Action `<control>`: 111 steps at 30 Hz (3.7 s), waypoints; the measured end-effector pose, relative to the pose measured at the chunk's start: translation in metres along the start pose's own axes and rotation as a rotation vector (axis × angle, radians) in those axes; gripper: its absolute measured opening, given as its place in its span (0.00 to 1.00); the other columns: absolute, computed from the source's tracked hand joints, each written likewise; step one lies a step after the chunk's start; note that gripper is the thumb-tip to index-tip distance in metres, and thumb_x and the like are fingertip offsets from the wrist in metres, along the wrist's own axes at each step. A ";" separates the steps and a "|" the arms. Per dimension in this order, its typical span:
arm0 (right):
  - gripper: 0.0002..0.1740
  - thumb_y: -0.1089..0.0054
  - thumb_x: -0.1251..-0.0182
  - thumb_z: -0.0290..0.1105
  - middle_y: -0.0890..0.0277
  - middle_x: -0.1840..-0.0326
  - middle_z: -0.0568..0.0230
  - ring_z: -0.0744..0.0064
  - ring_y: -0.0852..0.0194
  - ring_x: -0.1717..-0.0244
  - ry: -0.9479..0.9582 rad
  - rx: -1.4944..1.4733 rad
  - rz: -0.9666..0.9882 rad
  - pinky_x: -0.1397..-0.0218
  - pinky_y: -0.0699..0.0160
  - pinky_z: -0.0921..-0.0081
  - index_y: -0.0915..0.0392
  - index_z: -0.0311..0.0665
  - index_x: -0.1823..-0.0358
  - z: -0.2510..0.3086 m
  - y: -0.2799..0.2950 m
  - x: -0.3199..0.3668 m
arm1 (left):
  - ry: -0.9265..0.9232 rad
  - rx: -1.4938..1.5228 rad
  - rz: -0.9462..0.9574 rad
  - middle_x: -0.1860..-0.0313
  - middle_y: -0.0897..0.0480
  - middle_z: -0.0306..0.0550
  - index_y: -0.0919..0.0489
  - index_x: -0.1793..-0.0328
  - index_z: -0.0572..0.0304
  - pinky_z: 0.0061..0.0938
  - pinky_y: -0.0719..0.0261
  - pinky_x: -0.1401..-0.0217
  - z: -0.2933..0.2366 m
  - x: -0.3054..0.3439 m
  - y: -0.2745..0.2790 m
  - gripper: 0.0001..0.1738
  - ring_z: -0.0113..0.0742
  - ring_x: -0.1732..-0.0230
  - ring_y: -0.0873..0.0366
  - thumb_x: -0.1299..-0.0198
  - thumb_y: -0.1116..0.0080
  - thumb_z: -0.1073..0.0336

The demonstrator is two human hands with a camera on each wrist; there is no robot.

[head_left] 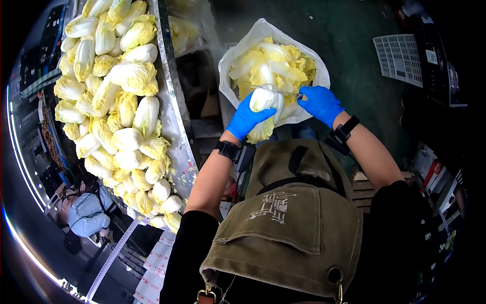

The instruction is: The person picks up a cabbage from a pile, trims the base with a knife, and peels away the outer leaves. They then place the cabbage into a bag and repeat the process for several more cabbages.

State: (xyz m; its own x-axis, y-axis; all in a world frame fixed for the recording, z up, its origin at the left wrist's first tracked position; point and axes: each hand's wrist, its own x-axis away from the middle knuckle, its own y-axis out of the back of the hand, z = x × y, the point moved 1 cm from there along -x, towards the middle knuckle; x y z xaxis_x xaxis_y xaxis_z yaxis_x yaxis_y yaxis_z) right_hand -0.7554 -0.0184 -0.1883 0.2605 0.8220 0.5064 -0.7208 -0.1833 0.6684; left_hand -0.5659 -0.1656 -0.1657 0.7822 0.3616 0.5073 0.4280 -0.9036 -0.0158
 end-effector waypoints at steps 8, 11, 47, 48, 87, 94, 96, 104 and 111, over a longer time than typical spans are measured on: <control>0.16 0.53 0.37 0.44 0.20 0.64 0.49 0.46 0.22 0.63 -0.054 0.007 0.023 0.60 0.23 0.54 0.20 0.42 0.63 -0.003 -0.009 -0.016 | 0.062 0.007 -0.010 0.47 0.21 0.46 0.29 0.38 0.64 0.29 0.27 0.42 0.028 -0.024 0.005 0.35 0.35 0.47 0.24 0.50 0.29 0.59; 0.15 0.53 0.37 0.41 0.20 0.65 0.48 0.45 0.22 0.63 -0.068 0.087 0.029 0.60 0.24 0.53 0.20 0.40 0.66 -0.067 -0.029 -0.013 | 0.058 0.352 -0.043 0.48 0.20 0.45 0.28 0.39 0.64 0.30 0.25 0.44 0.003 -0.008 0.014 0.30 0.35 0.47 0.23 0.48 0.31 0.64; 0.29 0.29 0.46 0.28 0.25 0.50 0.64 0.75 0.25 0.52 -0.058 -1.415 -0.299 0.51 0.22 0.79 0.30 0.34 0.43 0.071 0.045 0.038 | -0.097 0.261 -0.154 0.41 0.25 0.45 0.34 0.32 0.63 0.30 0.26 0.40 -0.069 0.002 -0.030 0.37 0.36 0.42 0.26 0.49 0.31 0.67; 0.27 0.30 0.45 0.28 0.24 0.51 0.64 0.76 0.24 0.54 -0.097 -1.398 -0.269 0.54 0.22 0.81 0.29 0.33 0.44 0.069 0.043 0.031 | -0.062 0.311 -0.158 0.42 0.24 0.45 0.33 0.33 0.63 0.30 0.26 0.40 -0.065 -0.004 -0.029 0.34 0.36 0.43 0.26 0.46 0.33 0.67; 0.29 0.30 0.46 0.31 0.23 0.49 0.62 0.73 0.27 0.48 0.026 -1.256 -0.216 0.42 0.28 0.75 0.29 0.36 0.42 0.075 0.006 -0.027 | 0.130 1.006 0.020 0.42 0.23 0.49 0.31 0.34 0.61 0.35 0.25 0.39 -0.017 -0.015 0.026 0.26 0.42 0.42 0.24 0.38 0.42 0.65; 0.28 0.36 0.41 0.29 0.25 0.47 0.64 0.74 0.25 0.48 -0.136 -1.508 -0.065 0.43 0.25 0.74 0.33 0.36 0.39 0.037 0.038 -0.021 | 0.184 0.689 -0.168 0.40 0.25 0.48 0.36 0.31 0.60 0.34 0.27 0.39 0.007 -0.037 0.029 0.33 0.38 0.43 0.25 0.37 0.41 0.53; 0.29 0.35 0.42 0.28 0.25 0.48 0.64 0.73 0.26 0.48 -0.006 -1.401 -0.101 0.41 0.26 0.74 0.33 0.36 0.39 0.025 0.040 -0.029 | 0.149 0.435 -0.262 0.40 0.26 0.47 0.37 0.30 0.61 0.34 0.29 0.37 0.004 -0.051 0.024 0.37 0.37 0.42 0.26 0.39 0.40 0.49; 0.35 0.28 0.48 0.26 0.26 0.45 0.61 0.68 0.26 0.44 0.115 -1.340 0.001 0.41 0.25 0.72 0.34 0.34 0.38 0.053 0.045 -0.031 | -0.086 0.590 -0.081 0.38 0.27 0.48 0.37 0.30 0.62 0.28 0.30 0.36 -0.047 -0.026 -0.011 0.35 0.35 0.39 0.29 0.40 0.37 0.59; 0.35 0.32 0.44 0.26 0.27 0.43 0.59 0.66 0.26 0.43 0.072 -1.522 0.133 0.39 0.25 0.71 0.37 0.34 0.35 0.060 0.048 -0.027 | -0.012 0.927 0.086 0.37 0.27 0.46 0.36 0.29 0.59 0.32 0.32 0.33 -0.041 -0.010 0.009 0.35 0.38 0.36 0.30 0.41 0.38 0.61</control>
State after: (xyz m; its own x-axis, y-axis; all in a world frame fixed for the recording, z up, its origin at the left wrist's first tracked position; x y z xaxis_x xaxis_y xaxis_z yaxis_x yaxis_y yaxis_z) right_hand -0.7585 -0.0818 -0.1372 0.1441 0.8769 0.4586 -0.7017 0.4173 -0.5774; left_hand -0.5886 -0.1866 -0.1352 0.8305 0.3087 0.4636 0.5548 -0.3851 -0.7375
